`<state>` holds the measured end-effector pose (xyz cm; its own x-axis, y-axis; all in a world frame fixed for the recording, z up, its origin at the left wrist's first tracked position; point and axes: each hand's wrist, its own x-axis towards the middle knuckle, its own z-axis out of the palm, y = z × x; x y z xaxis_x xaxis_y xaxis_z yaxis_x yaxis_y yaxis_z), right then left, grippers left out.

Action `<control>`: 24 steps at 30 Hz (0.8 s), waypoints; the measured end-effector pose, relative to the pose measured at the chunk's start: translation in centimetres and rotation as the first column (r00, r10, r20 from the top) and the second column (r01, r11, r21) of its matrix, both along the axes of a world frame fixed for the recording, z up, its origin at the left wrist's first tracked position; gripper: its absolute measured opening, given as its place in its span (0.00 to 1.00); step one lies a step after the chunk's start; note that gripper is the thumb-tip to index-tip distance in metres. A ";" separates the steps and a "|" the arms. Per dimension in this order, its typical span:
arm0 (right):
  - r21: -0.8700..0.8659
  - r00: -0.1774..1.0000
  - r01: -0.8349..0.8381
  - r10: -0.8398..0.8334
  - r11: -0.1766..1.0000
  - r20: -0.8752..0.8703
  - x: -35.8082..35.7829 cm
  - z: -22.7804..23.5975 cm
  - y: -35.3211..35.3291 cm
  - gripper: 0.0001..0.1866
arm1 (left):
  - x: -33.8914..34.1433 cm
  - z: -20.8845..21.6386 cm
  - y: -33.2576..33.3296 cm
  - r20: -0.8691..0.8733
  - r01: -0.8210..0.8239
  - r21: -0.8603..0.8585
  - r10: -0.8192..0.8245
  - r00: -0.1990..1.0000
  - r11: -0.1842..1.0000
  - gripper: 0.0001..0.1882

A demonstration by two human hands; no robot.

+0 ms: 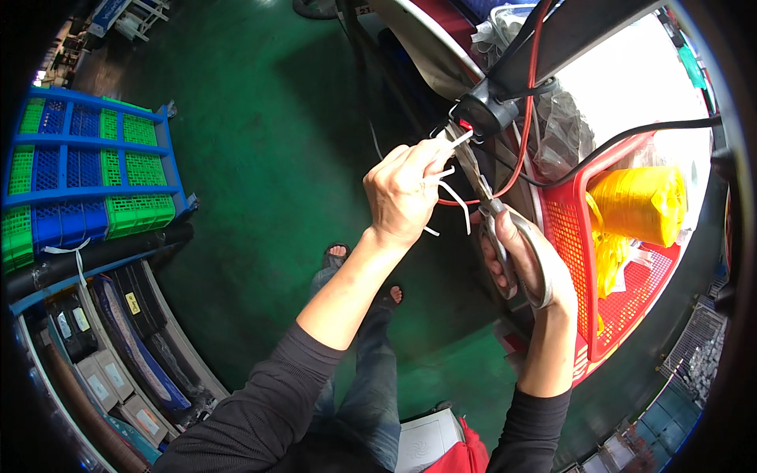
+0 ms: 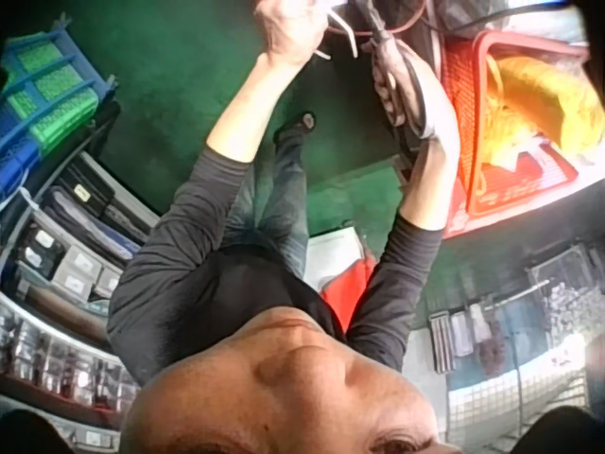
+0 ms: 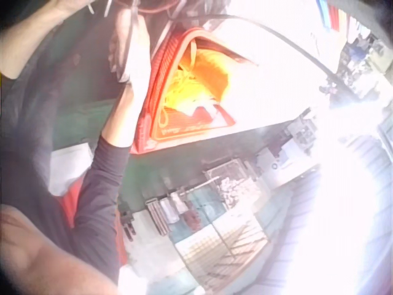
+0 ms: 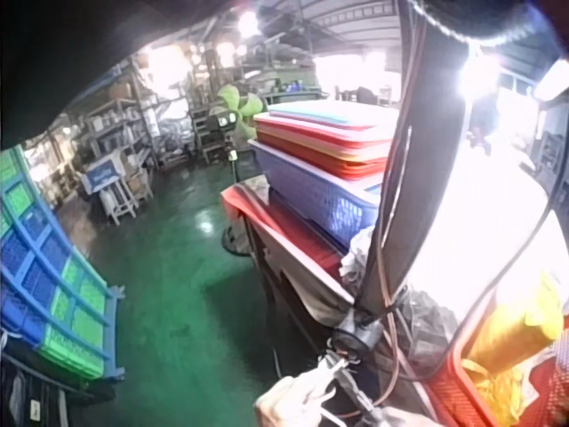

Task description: The person retrieves zip ties from a cabinet, then moves to a workbench to bundle and secure a set of electrical wires using the zip ties and scissors.

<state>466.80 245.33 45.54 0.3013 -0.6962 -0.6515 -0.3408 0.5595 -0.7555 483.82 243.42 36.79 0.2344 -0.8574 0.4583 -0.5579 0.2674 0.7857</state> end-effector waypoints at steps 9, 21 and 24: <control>-0.041 0.995 -0.049 0.045 0.998 -0.087 0.1 0.0 -0.5 0.29 | 0.2 0.3 -0.4 -0.040 -0.007 -0.054 0.005 0.999 0.999 0.11; -0.169 0.986 -0.151 0.137 0.974 -0.090 -3.6 7.4 12.0 0.39 | 9.2 6.3 5.6 -0.230 -0.114 0.261 0.176 0.957 0.959 0.04; -0.130 0.950 0.297 -0.279 0.946 0.142 -7.6 11.2 16.9 0.37 | 12.4 8.6 8.5 -0.218 -0.059 0.314 0.133 0.967 0.948 0.04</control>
<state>459.20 262.28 56.72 0.1429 -0.8508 -0.5057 -0.0834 0.4988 -0.8627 496.18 251.88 45.38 0.3912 -0.9145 0.1032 -0.3598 -0.0488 0.9317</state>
